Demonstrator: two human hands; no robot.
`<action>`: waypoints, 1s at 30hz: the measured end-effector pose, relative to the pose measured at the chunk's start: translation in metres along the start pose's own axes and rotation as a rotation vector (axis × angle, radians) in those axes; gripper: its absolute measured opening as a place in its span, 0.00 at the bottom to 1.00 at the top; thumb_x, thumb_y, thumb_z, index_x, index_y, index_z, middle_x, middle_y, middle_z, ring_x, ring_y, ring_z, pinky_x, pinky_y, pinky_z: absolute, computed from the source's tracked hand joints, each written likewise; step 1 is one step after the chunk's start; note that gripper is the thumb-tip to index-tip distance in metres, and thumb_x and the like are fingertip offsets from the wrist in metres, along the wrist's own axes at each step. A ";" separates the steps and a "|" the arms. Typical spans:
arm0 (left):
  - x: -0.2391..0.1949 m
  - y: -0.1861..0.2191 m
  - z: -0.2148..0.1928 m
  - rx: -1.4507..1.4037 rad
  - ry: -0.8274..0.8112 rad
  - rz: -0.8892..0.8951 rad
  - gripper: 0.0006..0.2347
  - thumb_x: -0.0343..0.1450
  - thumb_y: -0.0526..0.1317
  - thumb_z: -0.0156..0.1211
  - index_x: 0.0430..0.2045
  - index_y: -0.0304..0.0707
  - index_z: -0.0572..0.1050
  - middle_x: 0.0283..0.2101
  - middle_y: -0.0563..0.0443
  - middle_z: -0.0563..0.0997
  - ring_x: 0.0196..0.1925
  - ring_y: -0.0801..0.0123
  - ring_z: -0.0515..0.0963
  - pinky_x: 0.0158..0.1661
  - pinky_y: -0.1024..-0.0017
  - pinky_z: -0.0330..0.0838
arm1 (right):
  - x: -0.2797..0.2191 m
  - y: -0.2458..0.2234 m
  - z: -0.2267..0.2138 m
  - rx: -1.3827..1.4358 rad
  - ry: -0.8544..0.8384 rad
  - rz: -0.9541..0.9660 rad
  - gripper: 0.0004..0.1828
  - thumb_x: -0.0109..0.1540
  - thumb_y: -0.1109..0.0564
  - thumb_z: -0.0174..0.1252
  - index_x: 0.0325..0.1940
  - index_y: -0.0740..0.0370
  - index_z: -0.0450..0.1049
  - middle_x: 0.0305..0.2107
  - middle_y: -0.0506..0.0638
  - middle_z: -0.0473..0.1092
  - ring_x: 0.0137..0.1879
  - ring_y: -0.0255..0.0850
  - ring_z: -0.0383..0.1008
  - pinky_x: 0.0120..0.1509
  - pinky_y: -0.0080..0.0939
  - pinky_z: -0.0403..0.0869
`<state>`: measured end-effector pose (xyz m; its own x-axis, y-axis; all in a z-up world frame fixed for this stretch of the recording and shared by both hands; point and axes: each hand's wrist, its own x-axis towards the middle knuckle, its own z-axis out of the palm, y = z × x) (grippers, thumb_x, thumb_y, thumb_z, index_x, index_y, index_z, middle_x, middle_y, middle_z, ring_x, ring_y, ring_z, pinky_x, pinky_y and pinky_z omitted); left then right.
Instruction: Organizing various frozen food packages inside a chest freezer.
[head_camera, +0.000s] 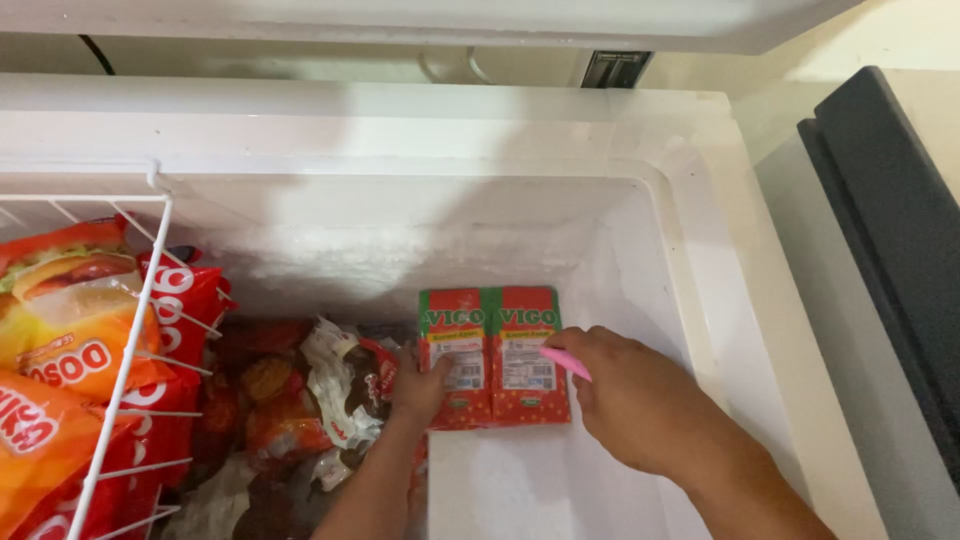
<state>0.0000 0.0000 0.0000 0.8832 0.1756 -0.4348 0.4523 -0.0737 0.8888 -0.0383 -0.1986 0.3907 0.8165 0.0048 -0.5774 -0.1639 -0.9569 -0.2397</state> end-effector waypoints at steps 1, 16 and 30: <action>0.000 0.000 0.000 0.001 -0.001 0.001 0.40 0.65 0.43 0.67 0.69 0.25 0.50 0.55 0.38 0.80 0.55 0.57 0.81 0.55 0.64 0.75 | 0.000 0.002 0.000 0.001 0.001 0.000 0.24 0.64 0.57 0.54 0.66 0.44 0.69 0.52 0.48 0.72 0.57 0.49 0.74 0.62 0.49 0.73; -0.043 0.060 -0.008 0.517 0.114 0.316 0.43 0.66 0.51 0.71 0.65 0.16 0.52 0.68 0.20 0.58 0.71 0.38 0.58 0.66 0.58 0.54 | 0.000 0.003 0.002 0.053 0.182 -0.101 0.17 0.66 0.50 0.54 0.59 0.49 0.74 0.43 0.56 0.77 0.50 0.56 0.76 0.53 0.54 0.74; -0.211 0.186 -0.075 0.324 0.088 0.607 0.10 0.77 0.41 0.49 0.34 0.33 0.75 0.35 0.33 0.80 0.41 0.35 0.78 0.41 0.44 0.70 | -0.037 -0.052 0.036 0.219 0.346 -0.229 0.21 0.66 0.37 0.56 0.39 0.55 0.82 0.22 0.63 0.75 0.27 0.56 0.74 0.37 0.51 0.73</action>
<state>-0.1114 0.0226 0.2682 0.9845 0.0881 0.1516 -0.0928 -0.4716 0.8769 -0.0804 -0.1381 0.3966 0.9757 0.0759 -0.2056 -0.0409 -0.8585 -0.5112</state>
